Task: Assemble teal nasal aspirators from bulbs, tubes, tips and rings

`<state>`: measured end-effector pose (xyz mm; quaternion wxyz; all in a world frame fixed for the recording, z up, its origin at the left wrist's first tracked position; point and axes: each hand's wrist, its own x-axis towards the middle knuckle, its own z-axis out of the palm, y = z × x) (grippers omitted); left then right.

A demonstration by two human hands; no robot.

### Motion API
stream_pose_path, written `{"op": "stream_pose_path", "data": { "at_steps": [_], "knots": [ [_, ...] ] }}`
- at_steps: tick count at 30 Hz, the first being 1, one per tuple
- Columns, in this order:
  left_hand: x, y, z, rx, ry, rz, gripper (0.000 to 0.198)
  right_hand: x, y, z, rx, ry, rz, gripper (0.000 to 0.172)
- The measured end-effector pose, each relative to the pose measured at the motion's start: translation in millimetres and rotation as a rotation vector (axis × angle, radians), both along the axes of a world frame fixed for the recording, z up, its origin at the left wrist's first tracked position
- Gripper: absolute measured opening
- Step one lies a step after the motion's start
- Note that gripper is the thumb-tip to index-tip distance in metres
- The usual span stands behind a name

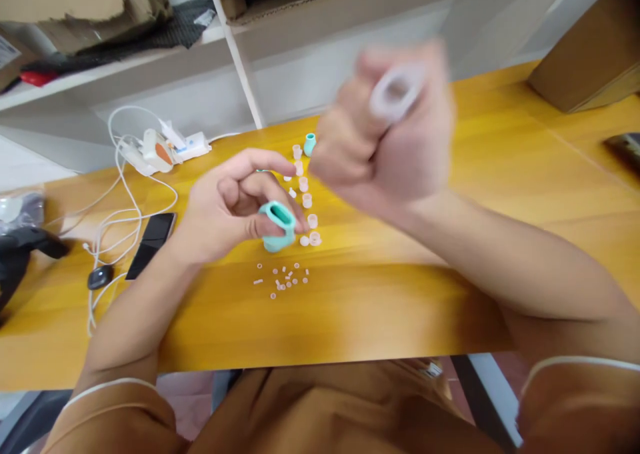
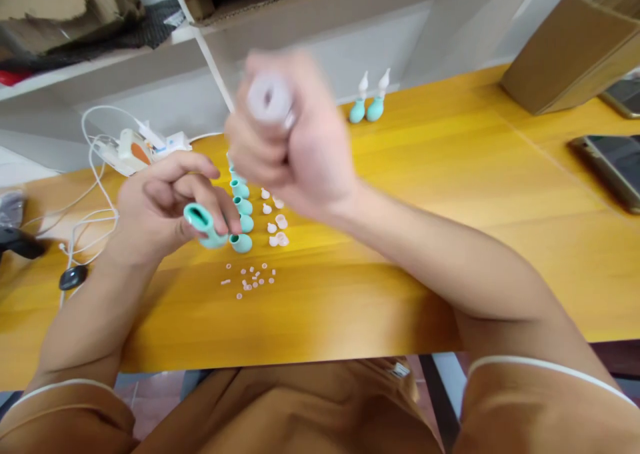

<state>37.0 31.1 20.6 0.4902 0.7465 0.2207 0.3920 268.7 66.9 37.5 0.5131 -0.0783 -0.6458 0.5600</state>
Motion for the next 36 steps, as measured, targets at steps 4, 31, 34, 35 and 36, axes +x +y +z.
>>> {"op": "stream_pose_path", "data": {
  "at_steps": [4, 31, 34, 35, 36],
  "knots": [
    [9, 50, -10.7, 0.115, 0.208, 0.198, 0.039, 32, 66, 2.1, 0.326, -0.383, -0.580, 0.058],
    [78, 172, -51.7, 0.549, 1.134, 0.443, 0.037, 60, 153, -84.4, 0.508, -1.570, -0.516, 0.030],
    [79, 174, -53.8, 0.569, 1.143, 0.437, 0.038, 63, 150, -80.5, 0.515, -1.589, -0.469, 0.026],
    [79, 174, -53.7, 0.569, 1.142, 0.433, 0.038, 64, 149, -79.4, 0.507, -1.594, -0.459, 0.025],
    [79, 173, -53.2, 0.567, 1.142, 0.429, 0.038, 65, 148, -78.7, 0.503, -1.602, -0.453, 0.024]
  ]
}}
